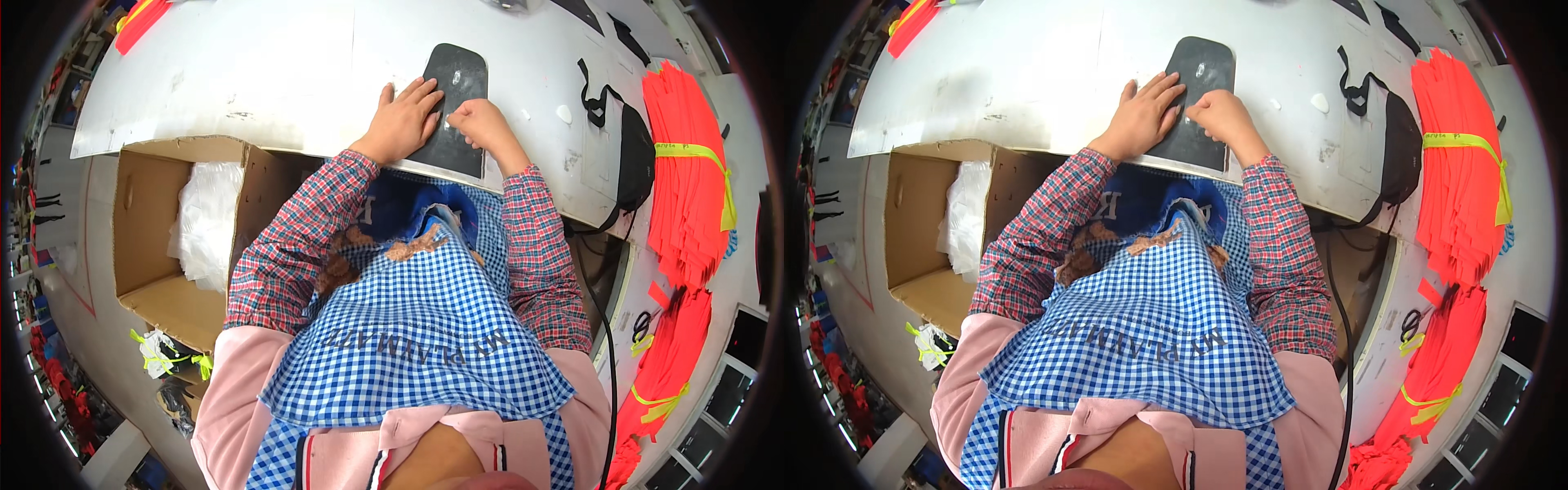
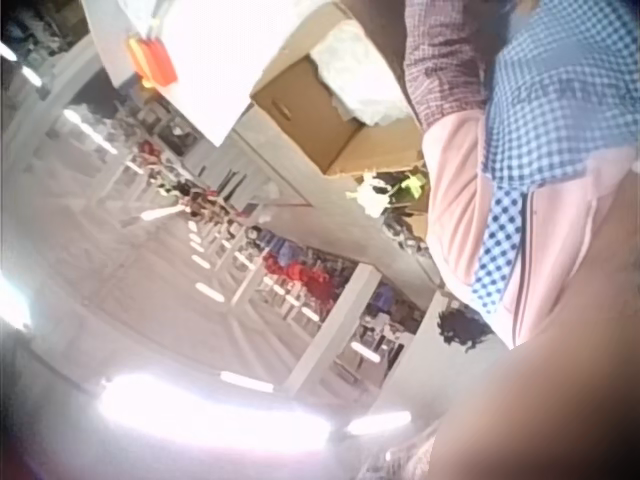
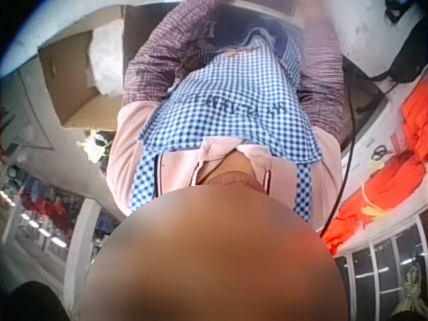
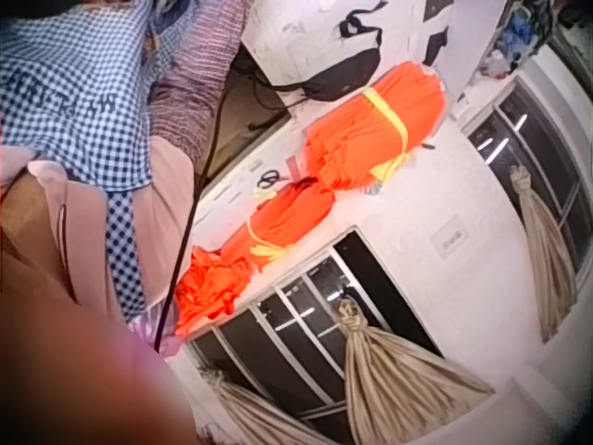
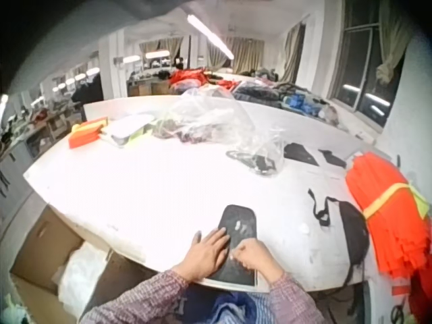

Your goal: Assembling protective sports gear by applying white adhesive strips and padding to black plastic components.

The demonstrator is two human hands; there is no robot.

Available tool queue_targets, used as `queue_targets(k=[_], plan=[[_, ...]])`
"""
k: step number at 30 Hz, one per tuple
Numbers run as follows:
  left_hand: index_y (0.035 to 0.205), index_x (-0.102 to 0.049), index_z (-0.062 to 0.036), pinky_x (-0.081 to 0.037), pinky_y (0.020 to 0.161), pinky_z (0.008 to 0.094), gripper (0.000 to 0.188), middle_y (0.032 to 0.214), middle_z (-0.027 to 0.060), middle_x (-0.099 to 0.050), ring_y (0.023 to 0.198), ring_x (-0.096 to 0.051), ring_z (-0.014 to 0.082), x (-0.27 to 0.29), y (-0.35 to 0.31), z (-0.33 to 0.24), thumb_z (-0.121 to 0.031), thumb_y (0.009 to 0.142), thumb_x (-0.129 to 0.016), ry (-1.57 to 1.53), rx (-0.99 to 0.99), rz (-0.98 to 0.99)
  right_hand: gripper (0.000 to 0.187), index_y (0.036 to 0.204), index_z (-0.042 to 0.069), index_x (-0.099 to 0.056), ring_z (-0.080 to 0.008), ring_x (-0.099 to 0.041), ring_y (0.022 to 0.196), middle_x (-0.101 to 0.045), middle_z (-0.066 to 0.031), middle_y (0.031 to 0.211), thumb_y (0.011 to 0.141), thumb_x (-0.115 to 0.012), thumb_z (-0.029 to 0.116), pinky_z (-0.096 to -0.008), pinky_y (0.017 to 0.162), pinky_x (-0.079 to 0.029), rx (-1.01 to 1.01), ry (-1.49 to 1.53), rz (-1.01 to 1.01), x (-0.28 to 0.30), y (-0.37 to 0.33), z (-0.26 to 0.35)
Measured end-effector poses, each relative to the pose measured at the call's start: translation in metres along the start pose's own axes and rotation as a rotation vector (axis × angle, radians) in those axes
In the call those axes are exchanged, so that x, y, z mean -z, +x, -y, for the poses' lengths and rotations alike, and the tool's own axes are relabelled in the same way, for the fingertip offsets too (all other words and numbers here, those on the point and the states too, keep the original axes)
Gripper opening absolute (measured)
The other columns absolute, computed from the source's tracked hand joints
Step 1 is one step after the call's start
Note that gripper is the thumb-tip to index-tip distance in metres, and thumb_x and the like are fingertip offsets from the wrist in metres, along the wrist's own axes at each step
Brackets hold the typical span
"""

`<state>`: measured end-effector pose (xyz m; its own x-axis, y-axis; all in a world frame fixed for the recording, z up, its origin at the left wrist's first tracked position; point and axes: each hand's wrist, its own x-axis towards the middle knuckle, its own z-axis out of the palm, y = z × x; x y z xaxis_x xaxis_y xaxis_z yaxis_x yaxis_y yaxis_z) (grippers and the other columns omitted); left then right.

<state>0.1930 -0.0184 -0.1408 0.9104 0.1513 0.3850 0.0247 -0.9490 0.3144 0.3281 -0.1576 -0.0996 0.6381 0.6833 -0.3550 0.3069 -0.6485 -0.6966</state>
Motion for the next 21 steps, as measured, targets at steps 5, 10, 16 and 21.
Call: queue_targets(k=[5,10,16,21], plan=[[0.138,-0.053,-0.0099,-0.028,0.112,0.0600,0.042,0.150,0.0112,-0.046,0.142,-0.039,0.0300,0.003,0.001,-0.006,-0.026,0.099,-0.050,-0.013,0.026,0.050,0.026,0.091,0.000,-0.071,-0.0137,-0.067,0.063,-0.070,-0.0079,0.075,0.084,-0.068,0.025,-0.0270,0.054,-0.054,0.025,0.283,-0.258,0.011,0.032,-0.008],[0.139,-0.052,-0.0100,-0.027,0.113,0.0599,0.043,0.151,0.0111,-0.045,0.143,-0.038,0.0296,0.006,-0.001,-0.008,-0.027,0.100,-0.049,-0.008,0.027,0.067,0.027,0.089,0.000,-0.072,-0.0150,-0.068,0.063,-0.070,-0.0073,0.073,0.083,-0.069,0.027,-0.0280,0.056,-0.054,0.004,0.250,-0.370,0.013,0.058,-0.001],[0.139,-0.052,-0.0100,-0.026,0.113,0.0597,0.042,0.152,0.0109,-0.044,0.143,-0.037,0.0291,0.007,-0.001,-0.006,-0.027,0.100,-0.048,0.005,0.029,0.059,0.032,0.086,0.004,-0.074,-0.0206,-0.069,0.063,-0.069,-0.0084,0.066,0.081,-0.068,0.035,-0.0332,0.062,-0.056,0.043,-0.004,-0.357,0.014,0.071,0.000],[0.139,-0.052,-0.0094,-0.026,0.113,0.0596,0.042,0.152,0.0111,-0.044,0.143,-0.037,0.0289,0.006,0.000,-0.008,-0.027,0.100,-0.048,0.007,0.027,0.067,0.034,0.088,0.005,-0.075,-0.0231,-0.070,0.063,-0.071,-0.0103,0.069,0.079,-0.070,0.038,-0.0348,0.069,-0.056,-0.047,-0.027,-0.188,0.024,0.078,0.001]])
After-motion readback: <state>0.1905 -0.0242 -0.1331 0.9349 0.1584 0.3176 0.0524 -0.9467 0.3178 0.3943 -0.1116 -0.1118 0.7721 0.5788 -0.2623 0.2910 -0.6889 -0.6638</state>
